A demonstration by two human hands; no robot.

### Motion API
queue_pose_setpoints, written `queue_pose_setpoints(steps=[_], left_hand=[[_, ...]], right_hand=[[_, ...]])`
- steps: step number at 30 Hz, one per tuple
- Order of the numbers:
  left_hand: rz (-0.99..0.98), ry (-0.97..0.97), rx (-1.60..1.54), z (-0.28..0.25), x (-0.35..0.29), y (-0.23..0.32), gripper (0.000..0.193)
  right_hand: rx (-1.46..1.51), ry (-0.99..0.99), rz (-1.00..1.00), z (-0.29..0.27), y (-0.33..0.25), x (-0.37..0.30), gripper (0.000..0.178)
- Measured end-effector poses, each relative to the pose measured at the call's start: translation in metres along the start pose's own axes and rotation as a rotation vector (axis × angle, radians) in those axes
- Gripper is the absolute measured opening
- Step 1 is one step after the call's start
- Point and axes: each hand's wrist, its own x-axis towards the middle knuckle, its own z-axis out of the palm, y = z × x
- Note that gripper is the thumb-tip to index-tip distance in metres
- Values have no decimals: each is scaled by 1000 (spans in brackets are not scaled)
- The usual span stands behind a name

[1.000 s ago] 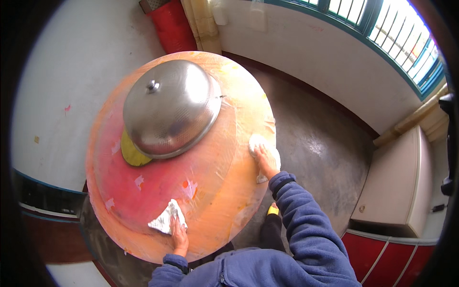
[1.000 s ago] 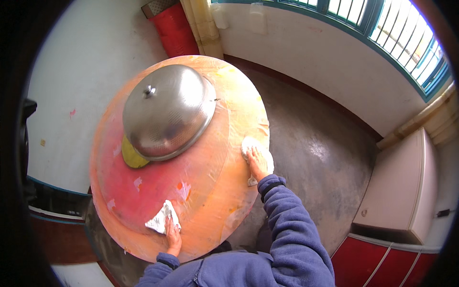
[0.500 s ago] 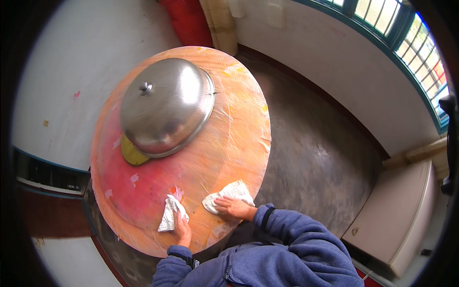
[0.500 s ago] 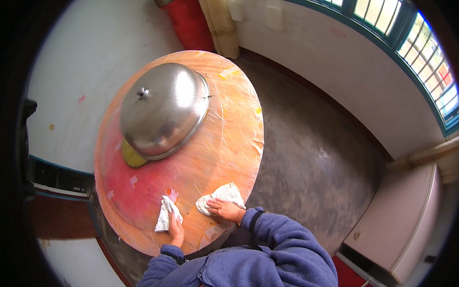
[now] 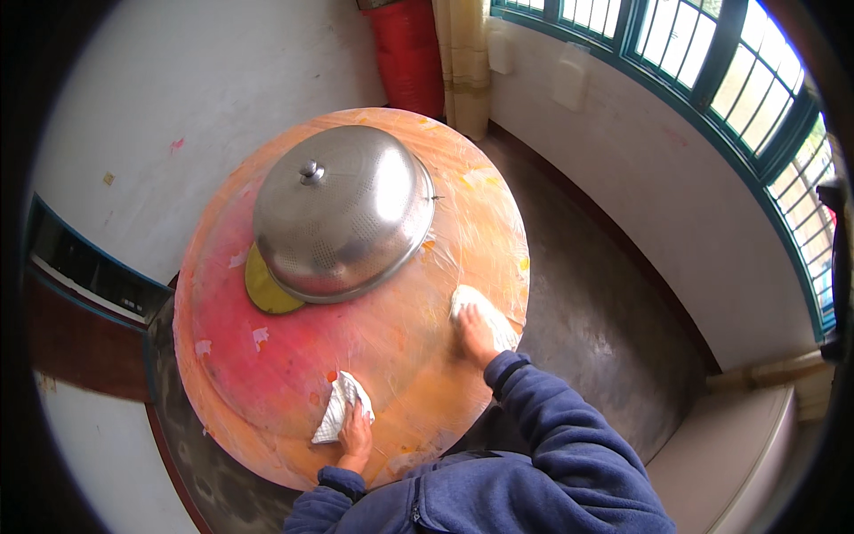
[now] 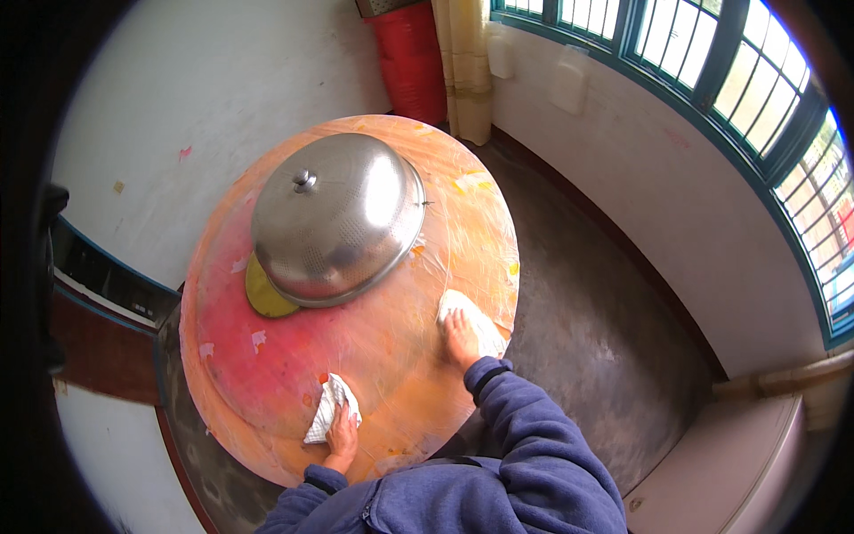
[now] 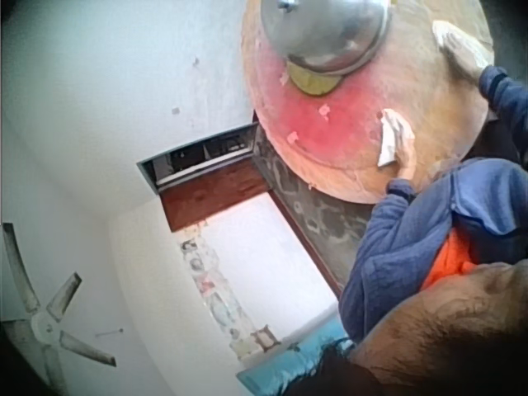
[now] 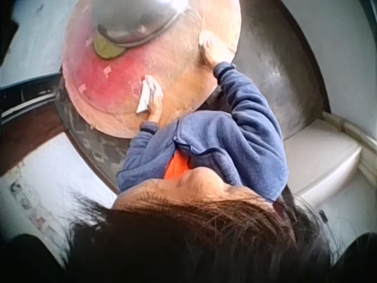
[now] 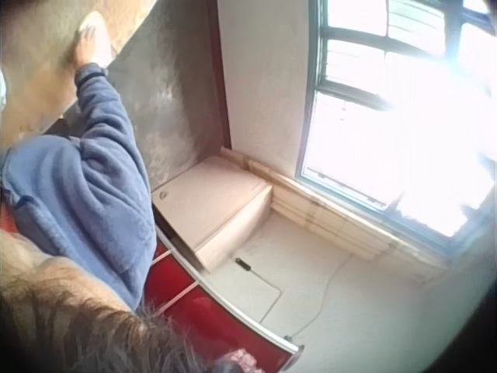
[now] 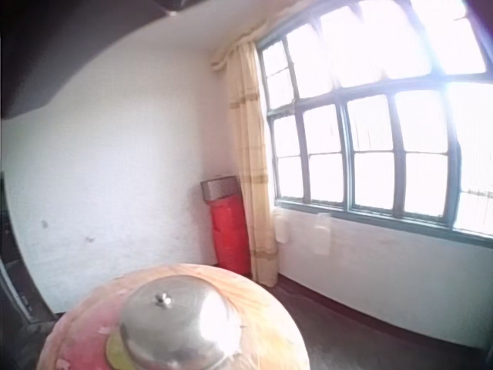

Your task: The person wipes a round table with a cloth, then cleans a small green-framed mirror, and finally wipes the top of a white cabinet. The actions are performed with a cloth in hand, moving across each surface in sequence.

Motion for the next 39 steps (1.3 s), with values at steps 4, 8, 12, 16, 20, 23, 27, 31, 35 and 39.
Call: queue_pose_setpoints(steps=[4, 8, 12, 16, 20, 23, 27, 31, 35, 39], left_hand=[[-7, 52, 7, 14, 21, 39, 46], [-127, 119, 4, 39, 44, 91, 45], [-245, 77, 93, 42, 64, 121, 47], [-316, 23, 93, 51, 79, 145, 48], [-298, 51, 96, 58, 88, 153, 50], [-294, 76, 142, 64, 92, 156, 50], [-269, 92, 199, 64, 96, 156, 50], [-286, 62, 160, 63, 96, 155, 50], [-237, 115, 187, 66, 95, 150, 51], [-232, 150, 179, 71, 90, 144, 50]], right_hand=[[-104, -262, -342, 10, 6, -5, 58], [-157, -287, -616, -18, 53, 25, 56], [-161, -226, -549, -31, 84, 81, 55], [-207, -195, -240, -49, 138, 153, 56], [-160, -197, -237, -60, 165, 164, 59], [-43, -272, -476, -57, 152, 119, 61], [37, -444, -739, -54, 122, 40, 60], [30, -521, -817, -71, 125, 42, 62], [-3, -401, -611, -88, 140, 84, 64], [-8, -331, -398, -77, 137, 99, 62]])
